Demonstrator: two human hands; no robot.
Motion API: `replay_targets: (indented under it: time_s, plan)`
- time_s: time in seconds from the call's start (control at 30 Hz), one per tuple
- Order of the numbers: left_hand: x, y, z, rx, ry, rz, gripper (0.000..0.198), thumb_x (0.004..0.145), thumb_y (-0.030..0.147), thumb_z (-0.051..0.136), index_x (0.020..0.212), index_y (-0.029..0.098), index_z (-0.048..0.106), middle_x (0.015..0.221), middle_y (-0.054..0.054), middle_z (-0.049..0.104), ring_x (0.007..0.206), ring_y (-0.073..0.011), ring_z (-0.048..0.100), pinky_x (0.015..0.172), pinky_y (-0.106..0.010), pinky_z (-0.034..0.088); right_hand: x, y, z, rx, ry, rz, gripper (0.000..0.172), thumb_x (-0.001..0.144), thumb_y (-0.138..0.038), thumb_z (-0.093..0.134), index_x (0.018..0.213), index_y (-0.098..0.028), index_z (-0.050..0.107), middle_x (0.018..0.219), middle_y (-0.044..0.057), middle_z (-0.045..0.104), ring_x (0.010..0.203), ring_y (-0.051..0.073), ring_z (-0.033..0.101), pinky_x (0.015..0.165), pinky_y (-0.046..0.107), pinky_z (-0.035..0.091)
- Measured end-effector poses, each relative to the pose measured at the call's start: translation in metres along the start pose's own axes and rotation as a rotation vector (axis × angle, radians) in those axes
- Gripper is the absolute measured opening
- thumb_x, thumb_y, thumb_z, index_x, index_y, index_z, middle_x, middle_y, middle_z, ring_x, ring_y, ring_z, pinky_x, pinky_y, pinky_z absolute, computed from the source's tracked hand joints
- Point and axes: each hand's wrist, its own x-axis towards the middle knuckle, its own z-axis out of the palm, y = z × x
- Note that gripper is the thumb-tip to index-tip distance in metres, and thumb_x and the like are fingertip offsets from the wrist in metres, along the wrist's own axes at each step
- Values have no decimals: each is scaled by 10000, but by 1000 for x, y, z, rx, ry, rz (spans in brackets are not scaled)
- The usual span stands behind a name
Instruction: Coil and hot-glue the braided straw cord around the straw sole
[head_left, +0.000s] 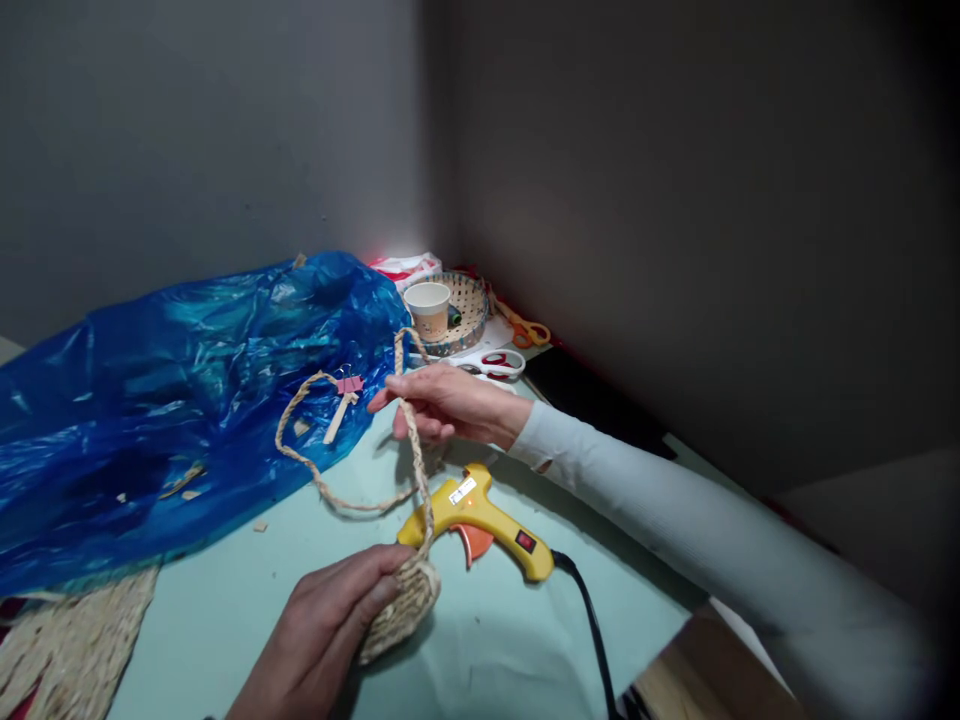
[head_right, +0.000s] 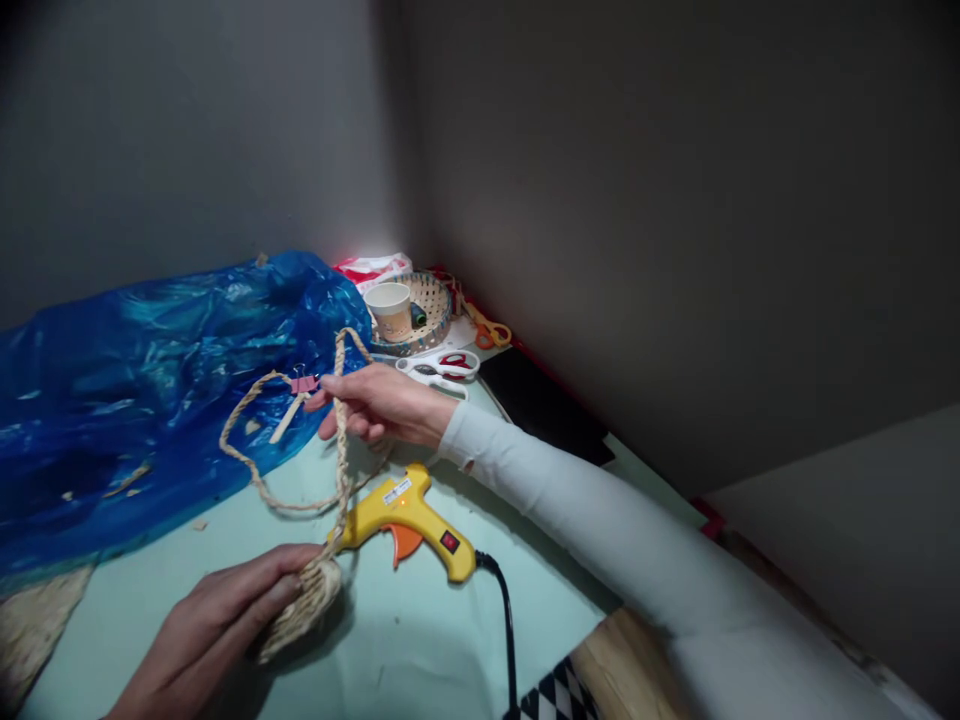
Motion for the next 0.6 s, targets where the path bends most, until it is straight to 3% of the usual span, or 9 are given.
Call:
replay_targets:
  time_s: [0.13,0.27,0.5,0.6]
  plan:
    - [1,10,0,-138,-83,-15,251,918,416,565,878,299,784,817,2,760,766,-180,712,722,-193,545,17,-6,13,-120,-36,74,238,1009,-365,566,964,-142,638,774,-29,639,495,66,538,431,189,454]
    - [-2,14,0,-88,29,-72,303,885,529,584,953,341,812,1008,-8,811,989,-226,715,928,-243,510,30,-15,24,-255,-53,105,192,990,-324,603,1054,-147,645,932,17,683,692,129,657,596,276,567]
    - [-2,5,-3,-133,99,-148,285,797,572,675,823,340,837,950,-20,828,1030,-270,708,958,-303,522,65,-14,53,-471,-166,159,242,978,-312,622,1166,-161,632,1128,65,682,908,198,692,762,382,599]
    - [0,-3,-7,-262,138,-236,254,742,527,759,816,298,840,961,-36,818,1072,-251,687,963,-239,503,80,-13,71,-575,-217,175,248,974,-309,630,1173,-161,630,1121,64,685,889,193,697,745,373,604]
